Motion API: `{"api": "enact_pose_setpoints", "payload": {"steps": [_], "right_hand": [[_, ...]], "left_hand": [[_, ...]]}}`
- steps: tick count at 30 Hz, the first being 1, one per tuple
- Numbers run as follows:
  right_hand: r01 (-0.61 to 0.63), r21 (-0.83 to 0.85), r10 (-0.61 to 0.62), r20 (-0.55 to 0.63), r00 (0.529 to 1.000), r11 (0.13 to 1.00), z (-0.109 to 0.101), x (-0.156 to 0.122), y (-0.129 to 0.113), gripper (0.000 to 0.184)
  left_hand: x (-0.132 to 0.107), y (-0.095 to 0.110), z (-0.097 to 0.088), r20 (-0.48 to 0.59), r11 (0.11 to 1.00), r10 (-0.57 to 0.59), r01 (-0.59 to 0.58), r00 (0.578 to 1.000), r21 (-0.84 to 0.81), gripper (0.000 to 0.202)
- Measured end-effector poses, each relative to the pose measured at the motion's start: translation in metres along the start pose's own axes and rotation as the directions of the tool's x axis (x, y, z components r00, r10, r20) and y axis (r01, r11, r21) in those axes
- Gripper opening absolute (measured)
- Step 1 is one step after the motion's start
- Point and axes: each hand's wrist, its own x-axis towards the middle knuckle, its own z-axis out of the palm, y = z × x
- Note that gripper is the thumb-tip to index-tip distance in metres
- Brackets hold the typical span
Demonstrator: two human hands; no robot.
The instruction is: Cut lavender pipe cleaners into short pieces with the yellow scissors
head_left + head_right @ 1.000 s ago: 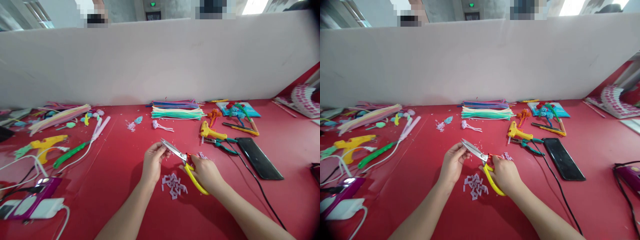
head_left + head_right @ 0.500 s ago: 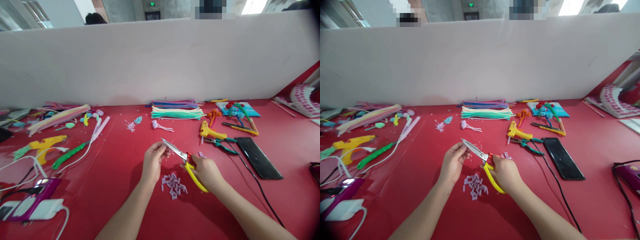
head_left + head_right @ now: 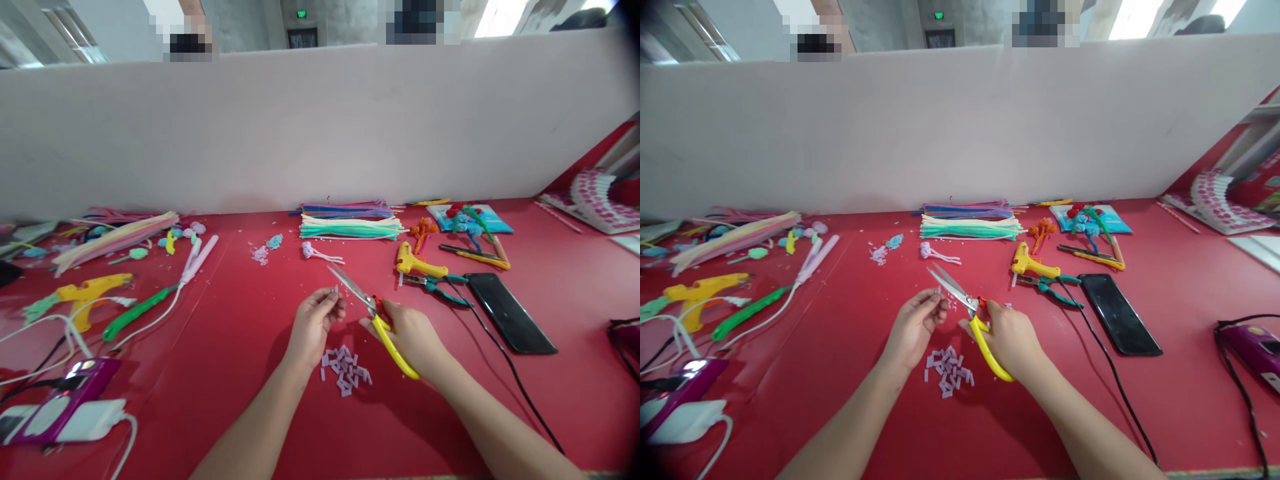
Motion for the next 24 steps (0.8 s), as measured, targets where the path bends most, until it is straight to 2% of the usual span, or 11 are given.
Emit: {"api": "enact_pose_setpoints", "payload": {"steps": [3,5,8,11,15,18,21,24], "right_hand": [[-0.003,0.022,0.002,0.005,1.000,1.000,0.006,-0.001,-0.002,0.034],[-0.007,0.102,0.008,-0.005,1.000,0.995,0.009,-0.001,-0.003,0.031],[0.008,0.320,0.000,-0.025,1.000,0.947,0.008,-0.001,-0.006,0.024],[0.023,0.527,0.000,-0.044,0.999,0.850,0.005,-0.002,-0.008,0.016],[0.009,0.604,0.012,-0.031,0.999,0.797,0.004,-0.003,-0.009,0.011],[-0.008,0.565,0.037,-0.040,0.999,0.825,0.007,-0.002,-0.007,0.011],[-0.014,0.488,0.050,-0.061,0.997,0.873,0.011,-0.001,-0.004,0.011],[0.006,0.414,0.024,-0.068,0.997,0.910,0.012,-0.001,-0.003,0.011]], "left_hand": [[0.001,0.001,-0.001,-0.032,0.999,0.036,-0.035,0.999,0.012,0.013],[-0.001,0.002,0.000,-0.014,0.996,0.020,-0.019,1.000,0.083,0.012],[-0.005,0.002,0.004,0.133,0.955,-0.077,0.034,0.988,0.295,0.013],[-0.009,0.001,0.009,0.252,0.899,-0.157,0.032,0.955,0.437,0.015],[-0.012,-0.002,0.011,0.314,0.867,-0.185,0.004,0.931,0.499,0.014],[-0.012,-0.005,0.007,0.284,0.801,-0.119,-0.077,0.952,0.593,0.016],[-0.010,-0.007,0.004,0.212,0.686,0.030,-0.174,0.977,0.707,0.022],[-0.010,-0.006,0.006,0.219,0.621,0.117,-0.244,0.969,0.745,0.010]]}}
